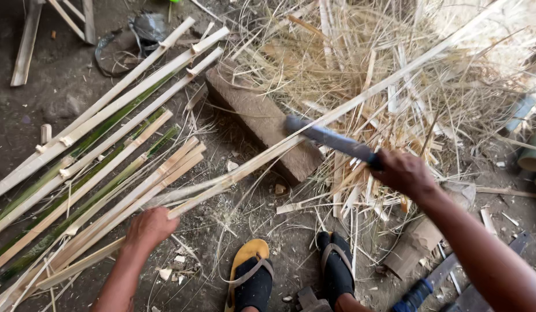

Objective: The person uses a machete to split long bamboo poles into thin strips on a wooden block. They repeatedly strike the bamboo, peel away the outer layers, and separate the strips, then place the finished pieces aside.

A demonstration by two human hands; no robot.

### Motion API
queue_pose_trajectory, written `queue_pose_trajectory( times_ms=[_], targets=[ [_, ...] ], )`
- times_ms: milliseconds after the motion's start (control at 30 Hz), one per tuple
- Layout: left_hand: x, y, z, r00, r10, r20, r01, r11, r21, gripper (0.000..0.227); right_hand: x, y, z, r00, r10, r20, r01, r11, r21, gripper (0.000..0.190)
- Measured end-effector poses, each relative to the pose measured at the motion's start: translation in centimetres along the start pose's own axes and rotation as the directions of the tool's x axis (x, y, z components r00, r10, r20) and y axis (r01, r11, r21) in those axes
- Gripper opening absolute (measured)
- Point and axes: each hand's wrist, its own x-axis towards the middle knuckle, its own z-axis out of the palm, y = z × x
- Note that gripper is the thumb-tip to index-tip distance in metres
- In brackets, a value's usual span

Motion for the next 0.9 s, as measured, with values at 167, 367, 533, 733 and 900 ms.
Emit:
queue_pose_trajectory(
  times_ms=[167, 367, 533, 733, 900],
  targets=[
    [-2.3, 0.3, -1.3, 0.999, -0.042, -0.019, 0.041, 0.999, -0.026, 0.029, 1.1, 7.0, -4.3, 0.879, 0.474, 0.048, -0.466, 0.835, 0.292, 0.058],
    [0.3, 12.1, 0.2, 0.946, 0.17, -0.276, -0.12, 0.975, 0.189, 0.029, -1.7, -4.3, -5.0, 0.933, 0.224, 0.282, -0.35, 0.75, 0.561, 0.051],
    [-0.1, 16.5, 1.1, 0.897, 0.192, -0.397, -0.189, 0.981, 0.045, 0.029, -8.9, -15.6, -3.6, 0.905, -0.354, 0.236, 0.175, 0.815, 0.553, 0.051],
    [-1.9, 10.2, 1.1, 0.879, 0.221, -0.422, -0.13, 0.964, 0.233, 0.03, -2.7, -6.2, -4.1, 0.945, 0.091, 0.313, -0.276, 0.736, 0.618, 0.048],
    [-0.5, 9.5, 1.6, 0.883, 0.189, -0.43, -0.092, 0.967, 0.237, 0.034, -4.5, -6.6, -6.0, 0.942, 0.041, 0.334, -0.25, 0.75, 0.612, 0.045]
  ],
)
